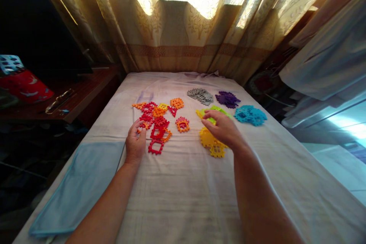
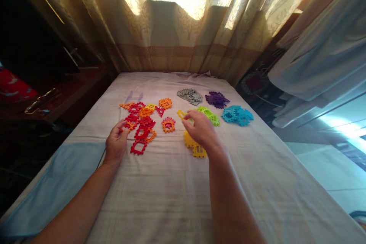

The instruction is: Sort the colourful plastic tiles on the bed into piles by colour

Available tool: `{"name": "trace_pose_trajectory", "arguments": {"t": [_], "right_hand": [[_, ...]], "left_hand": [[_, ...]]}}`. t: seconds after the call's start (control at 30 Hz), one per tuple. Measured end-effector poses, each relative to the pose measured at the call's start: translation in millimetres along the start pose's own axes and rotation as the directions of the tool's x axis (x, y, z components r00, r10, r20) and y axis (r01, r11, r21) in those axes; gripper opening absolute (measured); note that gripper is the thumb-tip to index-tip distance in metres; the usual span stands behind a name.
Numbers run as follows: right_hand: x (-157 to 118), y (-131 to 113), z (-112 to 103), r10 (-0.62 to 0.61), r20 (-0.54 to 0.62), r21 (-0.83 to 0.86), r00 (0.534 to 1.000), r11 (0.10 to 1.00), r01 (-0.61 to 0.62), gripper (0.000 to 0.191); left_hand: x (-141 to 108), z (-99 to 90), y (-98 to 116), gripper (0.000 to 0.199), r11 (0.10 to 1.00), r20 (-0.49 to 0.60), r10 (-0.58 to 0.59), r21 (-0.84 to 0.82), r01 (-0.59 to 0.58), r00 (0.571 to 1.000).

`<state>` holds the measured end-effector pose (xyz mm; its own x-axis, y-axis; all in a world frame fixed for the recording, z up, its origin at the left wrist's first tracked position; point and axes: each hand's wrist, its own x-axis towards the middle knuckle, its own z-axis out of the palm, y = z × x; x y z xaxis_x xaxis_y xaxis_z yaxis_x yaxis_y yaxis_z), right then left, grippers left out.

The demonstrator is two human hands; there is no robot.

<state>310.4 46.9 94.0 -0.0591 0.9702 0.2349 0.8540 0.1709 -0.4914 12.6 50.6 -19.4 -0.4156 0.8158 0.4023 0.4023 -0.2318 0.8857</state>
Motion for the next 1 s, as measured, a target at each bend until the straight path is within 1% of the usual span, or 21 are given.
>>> {"name": "trace_pose_trajectory", "arguments": {"t": [0.07, 0.1, 0.17, 0.2, 0.27, 0.47, 0.57, 0.73, 0.83, 0.93, 1.0], "right_hand": [[-5, 22, -21, 0.106, -0.051, -0.053, 0.993, 0.993, -0.108, 0.016], [-7, 32, -29, 0.172, -0.053, -0.085, 0.984, 0.981, -0.176, 0.017], [-10, 47, -40, 0.296, -0.004, -0.156, 0.955, 0.943, -0.293, 0.020], [-12, 52, -42, 0.340, 0.035, -0.190, 0.940, 0.925, -0.328, 0.021], [-13, 57, -42, 0.377, 0.104, -0.243, 0.920, 0.907, -0.344, 0.022], [-12, 49, -36, 0.345, 0.233, -0.310, 0.909, 0.912, -0.267, 0.024], [-11, 44, -36, 0.340, 0.243, -0.300, 0.909, 0.917, -0.263, 0.024], [-11, 43, -36, 0.345, 0.191, -0.327, 0.919, 0.905, -0.272, 0.028], [-11, 42, -35, 0.344, 0.129, -0.338, 0.930, 0.897, -0.285, 0.028], [-9, 30, -31, 0.317, 0.054, -0.318, 0.947, 0.904, -0.285, 0.027], [-5, 15, -23, 0.257, 0.036, -0.281, 0.966, 0.930, -0.237, 0.026]], "left_hand": [[0, 0.5, -1, 0.030, 1.000, -0.005, -0.005, 0.008, 0.005, 1.000], [1, 0.8, -1, 0.030, 1.000, -0.006, -0.009, 0.010, 0.009, 1.000], [1, 1.2, -2, 0.030, 1.000, -0.003, -0.013, 0.010, 0.013, 1.000], [1, 1.3, -2, 0.031, 1.000, -0.002, -0.014, 0.009, 0.014, 1.000], [1, 1.3, -2, 0.031, 1.000, 0.003, -0.013, 0.012, 0.013, 1.000], [1, 0.1, -1, 0.033, 0.999, 0.017, -0.035, 0.017, 0.035, 0.999], [1, 0.0, -3, 0.033, 0.999, 0.023, -0.030, 0.016, 0.030, 0.999], [1, 0.3, -3, 0.032, 1.000, 0.013, -0.025, 0.011, 0.025, 1.000], [0, 0.0, 0, 0.032, 1.000, 0.008, -0.021, 0.011, 0.021, 1.000], [0, -0.3, 2, 0.032, 1.000, 0.006, -0.014, 0.012, 0.014, 1.000], [0, -0.1, 2, 0.032, 1.000, 0.007, -0.013, 0.013, 0.013, 1.000]]}}
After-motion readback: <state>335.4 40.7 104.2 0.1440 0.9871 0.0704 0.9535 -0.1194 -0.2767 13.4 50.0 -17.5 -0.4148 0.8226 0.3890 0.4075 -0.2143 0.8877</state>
